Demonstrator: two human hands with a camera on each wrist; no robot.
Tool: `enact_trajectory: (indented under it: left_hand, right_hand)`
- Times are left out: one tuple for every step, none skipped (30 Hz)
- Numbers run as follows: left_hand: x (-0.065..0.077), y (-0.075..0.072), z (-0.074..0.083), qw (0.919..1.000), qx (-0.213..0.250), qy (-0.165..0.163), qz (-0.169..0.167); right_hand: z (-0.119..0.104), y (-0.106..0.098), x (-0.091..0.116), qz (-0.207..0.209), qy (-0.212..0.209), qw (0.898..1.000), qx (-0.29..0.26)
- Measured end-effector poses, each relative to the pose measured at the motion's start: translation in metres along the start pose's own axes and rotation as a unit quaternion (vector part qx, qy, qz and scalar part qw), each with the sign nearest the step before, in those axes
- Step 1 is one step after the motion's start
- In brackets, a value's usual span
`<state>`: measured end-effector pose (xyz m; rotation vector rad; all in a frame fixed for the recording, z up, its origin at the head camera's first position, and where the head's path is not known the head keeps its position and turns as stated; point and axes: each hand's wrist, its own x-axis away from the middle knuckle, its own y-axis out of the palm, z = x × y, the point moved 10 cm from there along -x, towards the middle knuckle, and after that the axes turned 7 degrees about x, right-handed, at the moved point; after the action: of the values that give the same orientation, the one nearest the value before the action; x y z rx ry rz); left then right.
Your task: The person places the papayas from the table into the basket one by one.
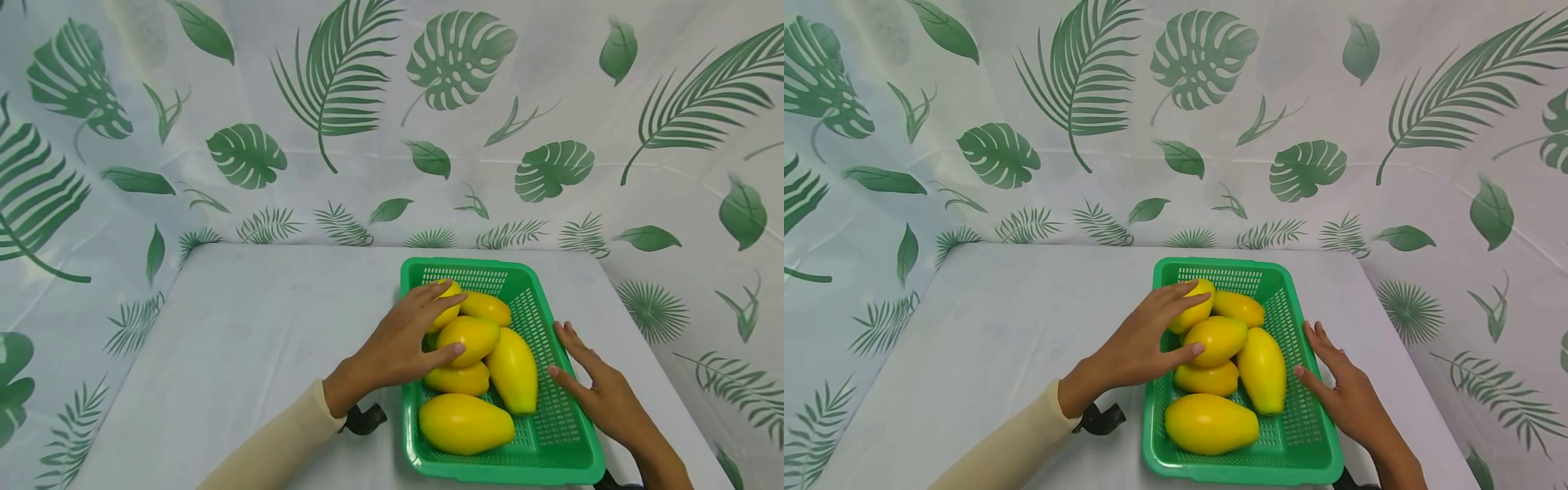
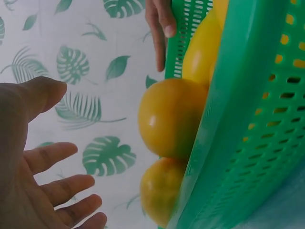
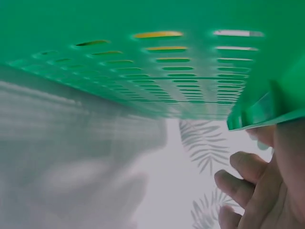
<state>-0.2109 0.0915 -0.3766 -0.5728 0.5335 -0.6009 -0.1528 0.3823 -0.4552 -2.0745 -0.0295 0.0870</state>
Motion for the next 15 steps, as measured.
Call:
enact_trajectory:
  left_hand:
    - [0.001,-0.001,0.000,1.0000,-0.010,0.001,-0.001]
    - [0.003,-0.003,-0.001,0.9998,-0.019,0.003,-0.001]
    - [0.004,-0.004,-0.001,0.9996,-0.028,0.005,-0.001]
    - [0.006,-0.006,-0.001,0.9993,-0.038,0.006,0.000]
    - [0.007,-0.008,-0.001,0.9988,-0.049,0.006,0.001]
    - [0.008,-0.011,-0.002,0.9983,-0.058,0.004,0.002]
    - [0.010,-0.013,-0.003,0.9977,-0.067,0.002,0.005]
    - [0.011,-0.016,-0.004,0.9970,-0.078,0.000,0.008]
    - [0.012,-0.019,-0.005,0.9963,-0.085,-0.003,0.010]
    - [0.014,-0.022,-0.005,0.9955,-0.093,-0.006,0.014]
    - [0.015,-0.025,-0.006,0.9947,-0.101,-0.009,0.018]
    - [0.016,-0.028,-0.008,0.9938,-0.108,-0.013,0.022]
    - [0.018,-0.031,-0.010,0.9929,-0.115,-0.018,0.025]
    - [0.019,-0.033,-0.012,0.9921,-0.120,-0.024,0.026]
    - [0.021,-0.036,-0.013,0.9916,-0.123,-0.030,0.028]
  right_hand:
    - [-0.002,-0.002,0.000,0.005,-0.007,1.000,0.006]
    - [-0.004,-0.004,0.000,0.011,-0.015,1.000,0.013]
    - [-0.005,-0.007,0.000,0.016,-0.022,0.999,0.019]
    - [-0.007,-0.010,0.001,0.021,-0.029,0.999,0.025]
    - [-0.008,-0.012,0.001,0.025,-0.033,0.999,0.032]
    - [-0.009,-0.015,0.001,0.029,-0.038,0.998,0.039]
    - [-0.010,-0.018,0.001,0.032,-0.041,0.998,0.043]
    - [-0.010,-0.021,0.002,0.035,-0.044,0.997,0.049]
    - [-0.010,-0.023,0.002,0.038,-0.045,0.997,0.056]
    - [-0.010,-0.025,0.002,0.042,-0.048,0.996,0.063]
    - [-0.010,-0.028,0.002,0.045,-0.049,0.995,0.070]
    - [-0.010,-0.031,0.003,0.048,-0.052,0.995,0.076]
    - [-0.010,-0.034,0.003,0.052,-0.054,0.994,0.083]
    - [-0.010,-0.037,0.002,0.054,-0.056,0.993,0.088]
    - [-0.011,-0.040,0.002,0.056,-0.057,0.992,0.092]
